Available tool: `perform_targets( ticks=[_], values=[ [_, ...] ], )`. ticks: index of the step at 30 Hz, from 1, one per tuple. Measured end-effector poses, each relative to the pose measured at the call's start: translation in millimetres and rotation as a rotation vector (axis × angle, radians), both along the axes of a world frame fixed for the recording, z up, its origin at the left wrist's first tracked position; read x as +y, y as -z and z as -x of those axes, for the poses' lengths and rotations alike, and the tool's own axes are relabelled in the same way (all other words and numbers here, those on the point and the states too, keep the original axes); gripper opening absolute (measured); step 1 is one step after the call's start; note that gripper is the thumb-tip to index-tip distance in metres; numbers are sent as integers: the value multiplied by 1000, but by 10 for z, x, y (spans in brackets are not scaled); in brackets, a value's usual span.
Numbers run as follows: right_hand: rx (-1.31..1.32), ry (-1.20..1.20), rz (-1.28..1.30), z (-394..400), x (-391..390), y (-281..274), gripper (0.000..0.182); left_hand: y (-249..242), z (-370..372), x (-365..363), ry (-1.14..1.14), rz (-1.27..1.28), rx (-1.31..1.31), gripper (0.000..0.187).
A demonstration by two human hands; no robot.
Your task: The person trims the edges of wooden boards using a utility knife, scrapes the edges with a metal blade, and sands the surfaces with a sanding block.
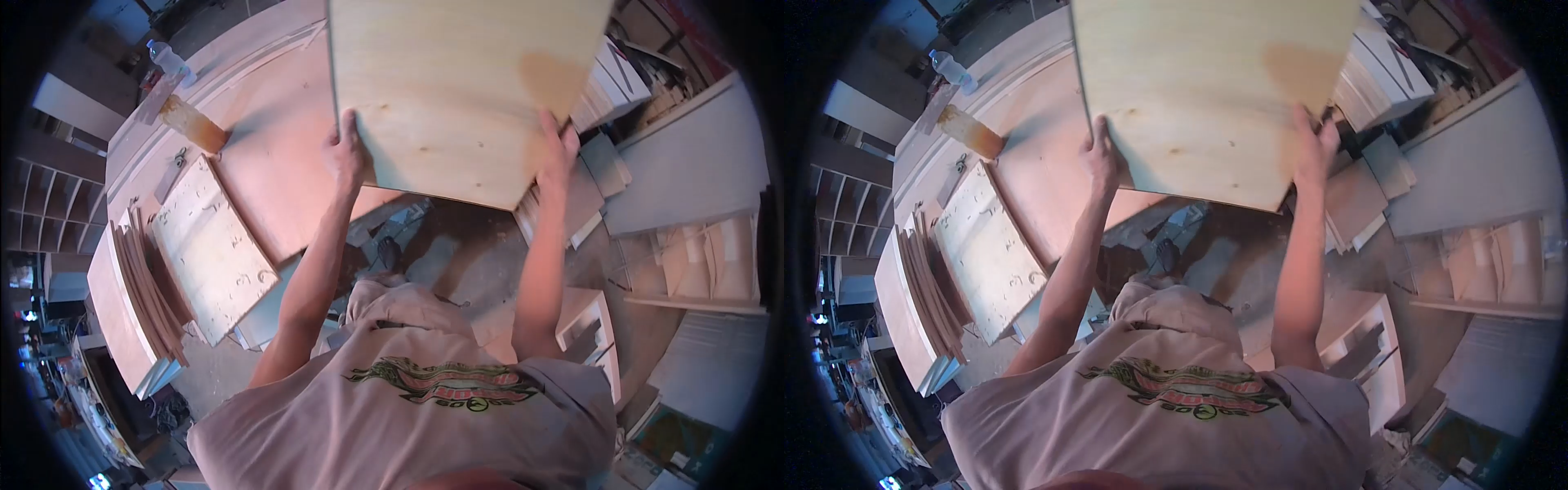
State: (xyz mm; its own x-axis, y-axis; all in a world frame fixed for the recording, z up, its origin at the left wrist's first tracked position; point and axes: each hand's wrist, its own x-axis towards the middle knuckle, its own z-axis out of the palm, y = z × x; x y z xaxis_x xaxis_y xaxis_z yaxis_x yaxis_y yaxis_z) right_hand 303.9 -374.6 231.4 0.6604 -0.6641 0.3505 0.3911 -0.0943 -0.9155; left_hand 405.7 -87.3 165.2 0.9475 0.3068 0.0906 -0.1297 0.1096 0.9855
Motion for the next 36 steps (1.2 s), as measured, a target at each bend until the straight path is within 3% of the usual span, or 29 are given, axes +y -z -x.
perform_targets(
  ticks=[3, 5, 6, 7, 9, 14, 16, 19, 22, 24, 29, 31, 33, 35, 36],
  values=[
    [95, -67, 28, -833, 277, -213, 37, 370, -420, 345, -96, 95, -54, 41],
    [154, -87, 53, -1160, 574, -312, 42, 541, -518, 482, -247, 192, -115, 38],
    [118, -126, 89, -1331, 629, -215, 44, 522, -495, 542, -370, 140, -158, 36],
    [84, -173, 124, -1501, 705, -102, 47, 793, -488, 817, -341, -46, -93, 37],
    [-81, -241, 52, -1713, 962, -139, 45, 853, -496, 924, -470, -24, -152, 39],
    [45, -506, -44, -2369, 1188, -30, 35, 715, -292, 1098, -664, -35, -156, 43],
    [-58, -696, -246, -2575, 1266, 21, 28, 701, -194, 1081, -743, -124, -159, 42],
    [-63, -859, -345, -2853, 1316, 117, 26, 766, -28, 1005, -841, -160, -127, 41],
    [-1, -1032, -258, -3050, 1313, 169, 32, 688, 297, 748, -965, -207, -25, 41],
    [22, -1136, -301, -3173, 1390, 225, 33, 571, 395, 495, -1006, -119, -183, 41],
    [1, -1322, -367, -3262, 1650, 320, 32, 342, 959, 236, -1115, -315, -88, 35],
    [76, -1362, -393, -3290, 1713, 339, 36, 324, 1483, 563, -1124, -396, -323, 38],
    [64, -1399, -409, -3344, 1709, 398, 38, -655, 1326, 425, -1464, -731, -523, 39],
    [58, -1451, -436, -3345, 1734, 559, 39, -1817, 1407, 320, -1294, -1303, -586, 41],
    [39, -1468, -401, -3379, 1743, 694, 40, -2295, 1516, 332, -1282, -1309, -635, 42]
  ],
)
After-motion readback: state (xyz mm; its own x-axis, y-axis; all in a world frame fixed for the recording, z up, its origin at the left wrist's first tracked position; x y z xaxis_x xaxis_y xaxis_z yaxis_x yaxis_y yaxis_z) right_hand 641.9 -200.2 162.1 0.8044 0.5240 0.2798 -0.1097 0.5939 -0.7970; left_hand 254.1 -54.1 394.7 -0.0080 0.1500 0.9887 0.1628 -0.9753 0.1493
